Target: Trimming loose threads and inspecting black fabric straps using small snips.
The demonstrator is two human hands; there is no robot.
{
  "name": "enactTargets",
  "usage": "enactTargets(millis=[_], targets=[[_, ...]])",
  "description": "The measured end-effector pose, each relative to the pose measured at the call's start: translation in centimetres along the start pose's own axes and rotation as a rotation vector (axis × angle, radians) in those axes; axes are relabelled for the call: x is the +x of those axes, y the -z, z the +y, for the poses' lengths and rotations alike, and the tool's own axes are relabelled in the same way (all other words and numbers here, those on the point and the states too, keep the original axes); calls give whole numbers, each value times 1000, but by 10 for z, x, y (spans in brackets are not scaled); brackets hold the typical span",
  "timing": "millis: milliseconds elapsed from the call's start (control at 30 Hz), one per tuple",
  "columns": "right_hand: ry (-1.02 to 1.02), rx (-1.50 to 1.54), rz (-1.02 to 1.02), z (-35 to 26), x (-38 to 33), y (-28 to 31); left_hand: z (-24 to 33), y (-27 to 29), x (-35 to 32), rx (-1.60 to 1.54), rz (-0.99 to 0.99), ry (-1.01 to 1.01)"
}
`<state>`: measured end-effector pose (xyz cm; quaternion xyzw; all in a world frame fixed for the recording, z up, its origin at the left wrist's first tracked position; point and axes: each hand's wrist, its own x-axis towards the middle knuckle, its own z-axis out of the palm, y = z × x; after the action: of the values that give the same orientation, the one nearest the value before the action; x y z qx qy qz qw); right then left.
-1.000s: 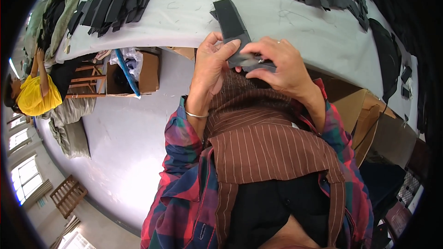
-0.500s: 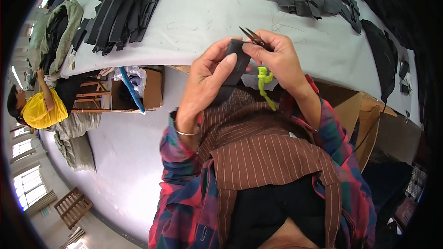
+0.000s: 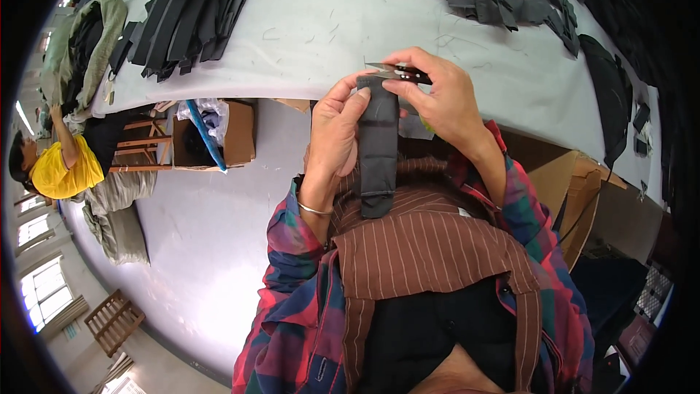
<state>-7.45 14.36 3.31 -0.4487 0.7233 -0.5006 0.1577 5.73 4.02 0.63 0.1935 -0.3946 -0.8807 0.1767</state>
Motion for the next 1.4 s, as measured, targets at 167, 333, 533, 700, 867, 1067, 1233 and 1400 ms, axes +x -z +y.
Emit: enactTargets(millis=[167, 333, 533, 700, 867, 1067, 1233, 1400], targets=[[308, -367, 105, 10, -4, 6, 1, 0, -2, -73, 12, -6], [437, -516, 78, 14, -6, 5, 1, 1, -3, -45, 7, 8], [435, -516, 81, 14, -8, 1, -1, 2, -5, -39, 2, -7], [417, -479, 120, 14, -11, -5, -2, 5, -6, -77, -3, -1], [387, -489, 170, 12, -15, -9, -6, 8, -6, -80, 38, 15], [439, -507, 223, 10, -17, -13, -4, 6, -9, -96, 38, -3], [444, -520, 252, 11, -19, -16, -7, 8, -8, -111, 36, 5], [410, -552, 272, 12, -18, -18, -6, 6, -9, -109, 42, 12]])
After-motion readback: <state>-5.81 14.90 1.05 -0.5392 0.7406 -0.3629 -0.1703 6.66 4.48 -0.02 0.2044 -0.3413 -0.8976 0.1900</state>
